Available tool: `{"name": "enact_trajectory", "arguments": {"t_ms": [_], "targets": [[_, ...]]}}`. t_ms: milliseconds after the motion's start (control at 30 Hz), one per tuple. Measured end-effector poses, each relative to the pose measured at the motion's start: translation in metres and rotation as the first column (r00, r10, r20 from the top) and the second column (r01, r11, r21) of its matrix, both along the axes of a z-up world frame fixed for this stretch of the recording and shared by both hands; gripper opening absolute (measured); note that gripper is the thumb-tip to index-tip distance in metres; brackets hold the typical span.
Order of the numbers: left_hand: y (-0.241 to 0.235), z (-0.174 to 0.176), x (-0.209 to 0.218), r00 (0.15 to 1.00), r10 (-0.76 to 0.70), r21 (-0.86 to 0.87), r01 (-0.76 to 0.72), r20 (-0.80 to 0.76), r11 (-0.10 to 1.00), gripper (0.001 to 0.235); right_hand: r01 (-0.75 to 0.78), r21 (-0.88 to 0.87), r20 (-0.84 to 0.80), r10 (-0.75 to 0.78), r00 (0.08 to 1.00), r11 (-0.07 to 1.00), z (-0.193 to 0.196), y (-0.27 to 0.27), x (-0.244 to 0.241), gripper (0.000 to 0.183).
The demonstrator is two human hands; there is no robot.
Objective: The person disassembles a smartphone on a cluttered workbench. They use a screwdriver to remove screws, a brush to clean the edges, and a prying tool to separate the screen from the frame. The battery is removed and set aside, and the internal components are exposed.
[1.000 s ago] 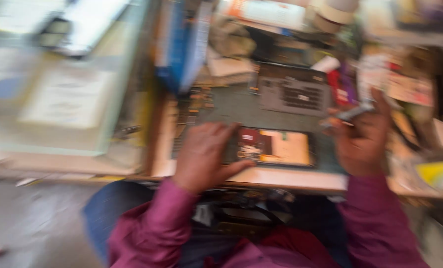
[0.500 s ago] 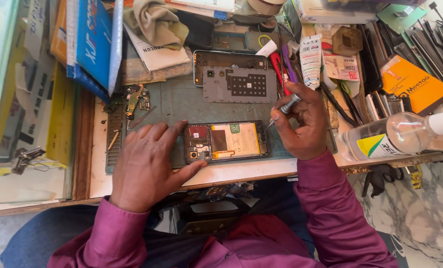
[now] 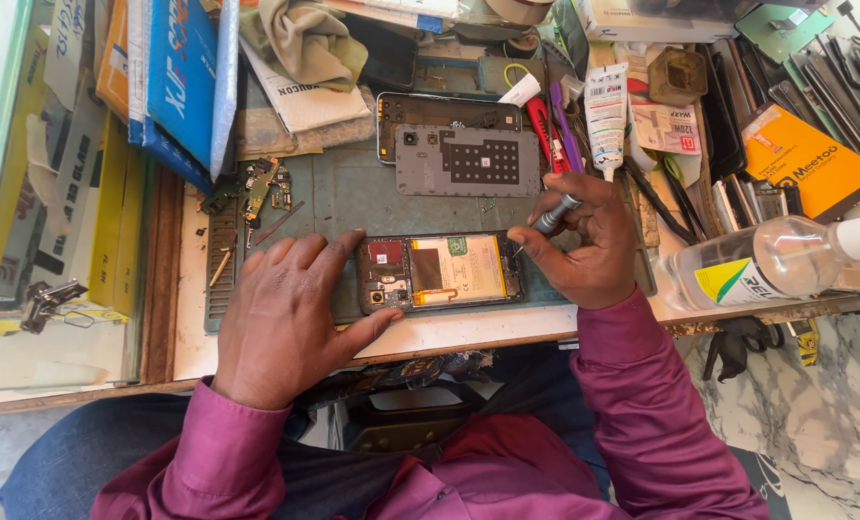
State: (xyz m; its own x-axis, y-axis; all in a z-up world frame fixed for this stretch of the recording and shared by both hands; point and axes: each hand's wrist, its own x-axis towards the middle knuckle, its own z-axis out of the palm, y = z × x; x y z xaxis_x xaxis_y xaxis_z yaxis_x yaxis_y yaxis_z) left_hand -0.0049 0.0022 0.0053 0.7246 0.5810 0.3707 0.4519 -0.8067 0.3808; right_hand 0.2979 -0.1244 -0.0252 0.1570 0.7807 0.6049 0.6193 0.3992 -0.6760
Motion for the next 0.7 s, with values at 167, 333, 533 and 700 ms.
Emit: {"name": "enact_trajectory", "arguments": {"t_ms": [167,333,533,700], "targets": [[0.000,0.000,0.000,1.000,-0.005,-0.001,0.005,-0.003,1.000,0.075,0.000,0.078,0.122,-0.009,0.993,0.997,0.000,0.001,0.005,0.064],[0.000,0.002,0.001,1.000,0.002,-0.009,-0.002,-0.020,1.000,0.076,-0.267,-0.036,-0.270,0.248,0.930,0.963,0.001,0.001,0.001,0.045],[0.001,-0.001,0.000,0.999,0.004,-0.020,-0.004,-0.032,1.000,0.076,-0.124,0.083,0.076,0.118,0.990,0.989,0.011,0.003,-0.001,0.054],[0.000,-0.004,-0.003,0.999,-0.008,0.032,0.007,0.035,0.999,0.074,0.035,0.030,0.044,-0.036,0.998,0.999,0.017,-0.001,-0.006,0.059]]}}
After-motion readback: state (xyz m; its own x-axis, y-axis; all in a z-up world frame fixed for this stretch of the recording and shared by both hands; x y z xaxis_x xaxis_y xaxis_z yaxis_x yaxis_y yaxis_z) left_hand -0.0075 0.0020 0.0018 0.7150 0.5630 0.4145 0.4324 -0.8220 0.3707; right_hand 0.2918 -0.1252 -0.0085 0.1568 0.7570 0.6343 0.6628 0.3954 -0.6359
